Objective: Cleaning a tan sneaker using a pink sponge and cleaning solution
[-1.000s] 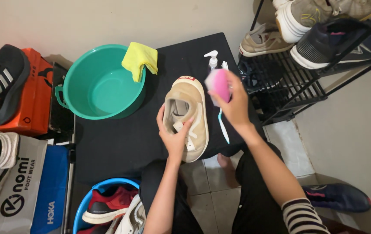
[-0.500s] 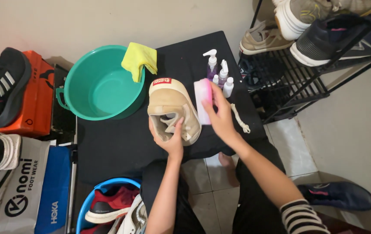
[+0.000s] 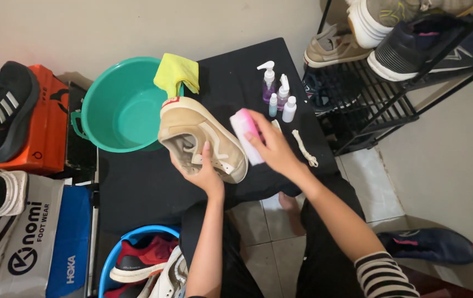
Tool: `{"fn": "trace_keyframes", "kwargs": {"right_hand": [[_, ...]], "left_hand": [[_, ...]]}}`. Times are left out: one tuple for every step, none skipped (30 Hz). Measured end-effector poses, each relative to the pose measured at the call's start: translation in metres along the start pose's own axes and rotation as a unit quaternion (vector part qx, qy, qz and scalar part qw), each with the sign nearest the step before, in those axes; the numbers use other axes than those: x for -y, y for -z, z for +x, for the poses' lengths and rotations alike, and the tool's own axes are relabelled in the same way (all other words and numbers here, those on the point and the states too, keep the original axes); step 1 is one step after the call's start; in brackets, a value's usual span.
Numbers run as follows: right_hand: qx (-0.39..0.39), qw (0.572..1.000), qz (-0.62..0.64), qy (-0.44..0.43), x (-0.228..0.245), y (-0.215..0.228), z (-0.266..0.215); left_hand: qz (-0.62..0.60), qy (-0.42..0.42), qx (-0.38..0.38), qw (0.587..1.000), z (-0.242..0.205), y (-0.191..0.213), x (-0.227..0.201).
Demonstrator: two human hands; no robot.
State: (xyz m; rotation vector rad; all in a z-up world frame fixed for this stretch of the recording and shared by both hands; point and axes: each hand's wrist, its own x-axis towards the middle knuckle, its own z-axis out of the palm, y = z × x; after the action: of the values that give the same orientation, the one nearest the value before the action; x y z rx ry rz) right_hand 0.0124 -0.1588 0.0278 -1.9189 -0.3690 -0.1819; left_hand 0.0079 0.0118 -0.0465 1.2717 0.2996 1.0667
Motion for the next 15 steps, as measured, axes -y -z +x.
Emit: {"fn": "trace_keyframes", "kwargs": {"right_hand": [[0.001, 1.0, 0.001, 0.001, -0.003, -0.003, -0.002], [0.05, 0.995, -0.079, -0.027, -0.007, -0.005, -0.003], [0.097, 0.981, -0.158, -0.054, -0.01, -0.007, -0.004], [0.097, 0.981, -0.158, -0.053, -0.036, -0.009, 0.0], [0.164, 0.949, -0.243, -0.114, -0.063, -0.01, 0.001], [0.228, 0.902, -0.323, -0.174, -0.09, -0.011, 0.002], [0.228, 0.901, -0.324, -0.176, -0.076, -0.007, 0.003], [0.173, 0.925, -0.302, -0.154, -0.061, -0.003, 0.004], [0.12, 0.944, -0.279, -0.13, -0.046, 0.0, 0.005], [0.121, 0.943, -0.28, -0.131, -0.029, 0.004, 0.002], [0.08, 0.978, -0.169, -0.09, -0.011, 0.008, 0.0], [0.038, 0.997, -0.056, -0.048, 0.007, 0.012, -0.003], [0.038, 0.997, -0.055, -0.047, 0.003, 0.008, -0.003], [0.057, 0.995, -0.047, -0.073, -0.001, 0.005, -0.004], [0.075, 0.991, -0.04, -0.099, -0.004, 0.003, -0.004]], "left_hand": [[0.0, -0.001, -0.001, 1.0, -0.001, 0.0, -0.002], [0.003, -0.009, 0.019, 1.0, -0.001, 0.0, -0.003], [0.005, -0.016, 0.04, 0.999, -0.001, -0.001, -0.005], [0.005, -0.018, 0.039, 0.999, 0.0, -0.001, -0.004], [0.004, -0.015, 0.048, 0.999, -0.001, -0.001, -0.003], [0.002, -0.012, 0.058, 0.998, -0.002, 0.0, -0.002], [0.002, -0.011, 0.059, 0.998, -0.001, 0.0, 0.0], [-0.004, -0.007, 0.077, 0.997, -0.001, 0.0, 0.003], [-0.009, -0.003, 0.093, 0.996, 0.0, 0.002, 0.006], [-0.008, -0.002, 0.092, 0.996, -0.002, 0.001, 0.003], [-0.02, -0.005, 0.104, 0.994, -0.003, -0.001, -0.001], [-0.031, -0.008, 0.117, 0.993, -0.003, -0.003, -0.004], [-0.031, -0.009, 0.117, 0.993, -0.004, -0.002, -0.005], [-0.019, -0.004, 0.116, 0.993, -0.005, -0.002, -0.006], [-0.009, 0.002, 0.115, 0.993, -0.006, -0.002, -0.007]]}}
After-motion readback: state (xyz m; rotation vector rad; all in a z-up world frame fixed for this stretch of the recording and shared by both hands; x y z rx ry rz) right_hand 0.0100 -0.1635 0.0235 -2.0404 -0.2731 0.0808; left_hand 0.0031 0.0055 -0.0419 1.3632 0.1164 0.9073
